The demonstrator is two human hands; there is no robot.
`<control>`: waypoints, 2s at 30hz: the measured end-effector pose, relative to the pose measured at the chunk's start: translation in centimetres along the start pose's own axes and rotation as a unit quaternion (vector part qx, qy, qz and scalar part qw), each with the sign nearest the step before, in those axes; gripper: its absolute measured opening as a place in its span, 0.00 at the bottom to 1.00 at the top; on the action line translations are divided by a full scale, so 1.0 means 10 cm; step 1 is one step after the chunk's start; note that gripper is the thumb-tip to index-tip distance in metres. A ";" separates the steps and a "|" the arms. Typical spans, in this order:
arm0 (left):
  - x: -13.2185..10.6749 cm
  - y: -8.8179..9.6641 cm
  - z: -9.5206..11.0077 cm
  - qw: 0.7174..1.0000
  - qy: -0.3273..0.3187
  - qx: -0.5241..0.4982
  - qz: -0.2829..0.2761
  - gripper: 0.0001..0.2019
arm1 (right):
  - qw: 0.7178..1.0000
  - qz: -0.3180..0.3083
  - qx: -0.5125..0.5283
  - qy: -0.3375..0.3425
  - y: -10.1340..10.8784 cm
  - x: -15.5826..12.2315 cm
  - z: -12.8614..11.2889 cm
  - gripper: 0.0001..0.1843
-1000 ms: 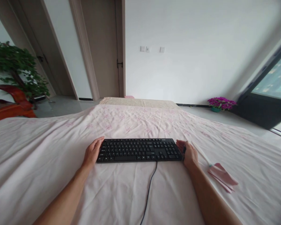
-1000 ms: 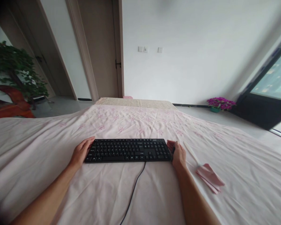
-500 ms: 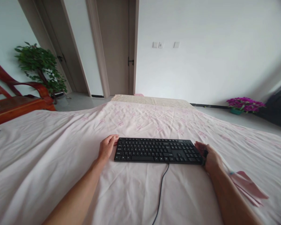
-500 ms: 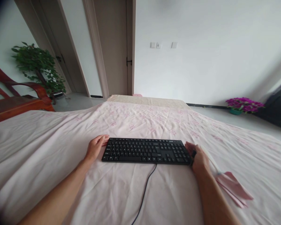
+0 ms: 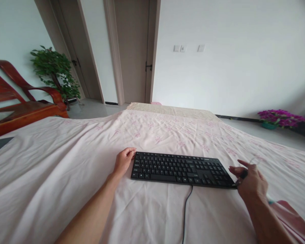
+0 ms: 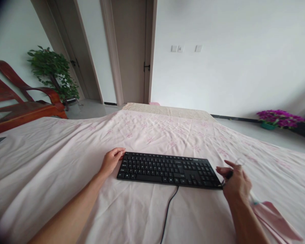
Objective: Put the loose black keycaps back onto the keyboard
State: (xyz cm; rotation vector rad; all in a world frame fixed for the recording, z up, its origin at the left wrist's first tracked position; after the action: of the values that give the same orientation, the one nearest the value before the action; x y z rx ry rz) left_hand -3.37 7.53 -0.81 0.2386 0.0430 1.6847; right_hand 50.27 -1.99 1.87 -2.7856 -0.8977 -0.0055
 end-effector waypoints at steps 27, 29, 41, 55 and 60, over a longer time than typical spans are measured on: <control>0.01 0.06 0.14 0.991 -0.051 0.121 0.020 0.13 | 0.895 -0.405 -0.136 0.125 -2.28 -2.10 -0.18 0.18; 0.02 0.06 0.15 0.991 -0.054 0.120 0.021 0.13 | 0.892 -0.402 -0.162 0.130 -2.26 -2.04 -0.18 0.18; 0.06 0.05 0.06 0.995 -0.040 0.093 0.012 0.13 | 0.852 -0.521 -0.052 -0.009 -2.93 -2.47 -0.12 0.16; 0.08 0.05 0.06 0.996 -0.056 0.067 -0.018 0.12 | 0.821 -0.482 -0.215 0.218 -3.15 -2.55 -0.01 0.11; 0.06 0.03 0.16 0.990 -0.085 0.103 -0.039 0.11 | 0.798 -0.478 -0.261 0.256 -3.22 -2.57 0.00 0.09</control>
State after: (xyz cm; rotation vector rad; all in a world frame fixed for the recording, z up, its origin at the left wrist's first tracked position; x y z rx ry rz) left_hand -3.39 7.91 0.92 0.5289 0.0965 1.5774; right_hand 10.77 8.63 6.64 -2.1167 -2.2184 -1.2456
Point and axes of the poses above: each hand's wrist, its own x-axis towards the middle knuckle, its own y-axis out of the back of the hand, z = x × y, the point moved 7 cm from there along x, towards the middle knuckle, and after that the axes turned 1 degree about z, right-handed, at the moved point
